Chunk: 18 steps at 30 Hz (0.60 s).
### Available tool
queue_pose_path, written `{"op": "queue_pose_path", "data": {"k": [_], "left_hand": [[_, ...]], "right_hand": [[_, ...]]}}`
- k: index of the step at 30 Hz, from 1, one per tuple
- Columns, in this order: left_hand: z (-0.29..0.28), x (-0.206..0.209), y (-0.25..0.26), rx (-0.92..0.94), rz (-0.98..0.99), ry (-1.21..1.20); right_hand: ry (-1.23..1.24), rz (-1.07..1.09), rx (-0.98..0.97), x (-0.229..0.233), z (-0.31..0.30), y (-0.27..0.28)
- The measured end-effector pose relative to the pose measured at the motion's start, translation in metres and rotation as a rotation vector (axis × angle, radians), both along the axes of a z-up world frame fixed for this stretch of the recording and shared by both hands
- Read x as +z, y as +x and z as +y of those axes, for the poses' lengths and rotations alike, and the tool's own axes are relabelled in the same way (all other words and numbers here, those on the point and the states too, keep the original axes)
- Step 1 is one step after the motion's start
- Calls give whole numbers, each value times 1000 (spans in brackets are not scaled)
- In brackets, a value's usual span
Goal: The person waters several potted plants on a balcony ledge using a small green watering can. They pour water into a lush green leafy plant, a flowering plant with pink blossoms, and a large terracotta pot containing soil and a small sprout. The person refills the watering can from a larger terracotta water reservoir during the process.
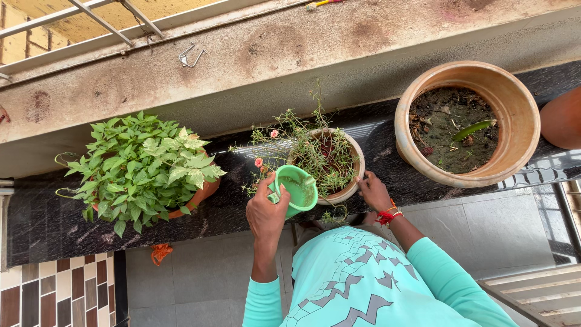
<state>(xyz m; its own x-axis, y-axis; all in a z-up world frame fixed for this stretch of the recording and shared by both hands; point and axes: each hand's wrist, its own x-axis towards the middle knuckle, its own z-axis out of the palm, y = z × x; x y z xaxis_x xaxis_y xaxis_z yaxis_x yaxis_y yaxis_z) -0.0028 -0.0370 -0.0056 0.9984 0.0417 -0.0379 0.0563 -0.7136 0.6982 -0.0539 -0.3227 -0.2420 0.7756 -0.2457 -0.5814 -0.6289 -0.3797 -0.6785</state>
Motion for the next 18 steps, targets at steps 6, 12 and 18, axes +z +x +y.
{"op": "queue_pose_path", "data": {"k": [6,12,18], "left_hand": [[-2,3,0,-9,28,13],[-3,5,0,-18,4,61],[-3,4,0,-17,-27,42]], "right_hand": [[0,1,-9,2,0,-1],[15,-58,-36,0,0,-3],[-9,-13,-11,-1,-1,0]]}}
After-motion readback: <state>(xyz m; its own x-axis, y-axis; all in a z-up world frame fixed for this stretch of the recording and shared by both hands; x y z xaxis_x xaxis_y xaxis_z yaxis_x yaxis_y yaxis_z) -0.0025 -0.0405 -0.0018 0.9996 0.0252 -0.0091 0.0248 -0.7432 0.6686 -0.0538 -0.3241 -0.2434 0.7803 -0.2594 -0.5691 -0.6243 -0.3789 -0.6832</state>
